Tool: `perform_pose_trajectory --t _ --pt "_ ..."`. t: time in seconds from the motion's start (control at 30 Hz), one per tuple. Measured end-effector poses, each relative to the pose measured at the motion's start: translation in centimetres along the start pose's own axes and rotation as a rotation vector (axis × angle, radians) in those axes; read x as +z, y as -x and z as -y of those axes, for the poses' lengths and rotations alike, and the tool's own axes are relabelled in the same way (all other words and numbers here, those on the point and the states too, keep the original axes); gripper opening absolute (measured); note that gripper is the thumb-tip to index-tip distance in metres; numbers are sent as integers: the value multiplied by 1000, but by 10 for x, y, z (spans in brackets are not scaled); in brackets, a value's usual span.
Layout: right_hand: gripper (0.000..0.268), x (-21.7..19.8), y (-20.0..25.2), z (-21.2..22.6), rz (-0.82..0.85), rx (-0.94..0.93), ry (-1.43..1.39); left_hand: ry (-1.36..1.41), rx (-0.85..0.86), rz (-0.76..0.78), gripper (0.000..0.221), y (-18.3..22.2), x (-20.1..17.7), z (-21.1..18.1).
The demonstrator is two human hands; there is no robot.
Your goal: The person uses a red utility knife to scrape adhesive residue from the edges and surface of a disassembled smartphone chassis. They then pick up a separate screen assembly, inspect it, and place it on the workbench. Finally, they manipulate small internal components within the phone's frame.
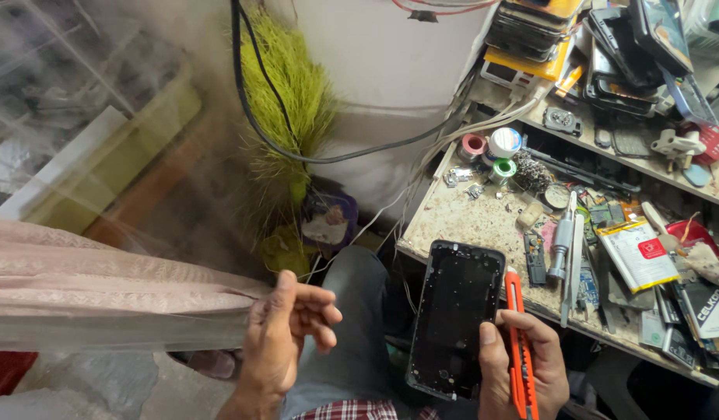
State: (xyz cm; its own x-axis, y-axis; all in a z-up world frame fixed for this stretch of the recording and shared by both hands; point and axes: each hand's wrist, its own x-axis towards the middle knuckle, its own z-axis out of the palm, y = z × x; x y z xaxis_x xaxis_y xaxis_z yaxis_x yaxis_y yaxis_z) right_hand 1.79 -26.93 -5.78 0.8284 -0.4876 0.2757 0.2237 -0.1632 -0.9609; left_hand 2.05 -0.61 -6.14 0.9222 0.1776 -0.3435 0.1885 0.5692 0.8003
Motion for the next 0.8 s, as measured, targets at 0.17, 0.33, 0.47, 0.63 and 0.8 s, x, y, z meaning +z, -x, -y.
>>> perform_pose_trajectory --t 0.17,0.33,0.47,0.63,0.8 --pt "30 -4 0 -5 12 -6 -7 98 57 38 70 -6 8 -5" --pt "30 -11 -1 -12 -12 -13 -3 99 63 123 68 -8 10 -10" --pt "30 -12 -2 -16 -22 19 -37 -28 48 91 64 -5 8 4" --pt "28 -6 3 -15 -22 13 -34 -117 96 166 47 6 7 34" --pt "26 8 8 -2 4 7 98 -100 -12 456 54 22 31 50"
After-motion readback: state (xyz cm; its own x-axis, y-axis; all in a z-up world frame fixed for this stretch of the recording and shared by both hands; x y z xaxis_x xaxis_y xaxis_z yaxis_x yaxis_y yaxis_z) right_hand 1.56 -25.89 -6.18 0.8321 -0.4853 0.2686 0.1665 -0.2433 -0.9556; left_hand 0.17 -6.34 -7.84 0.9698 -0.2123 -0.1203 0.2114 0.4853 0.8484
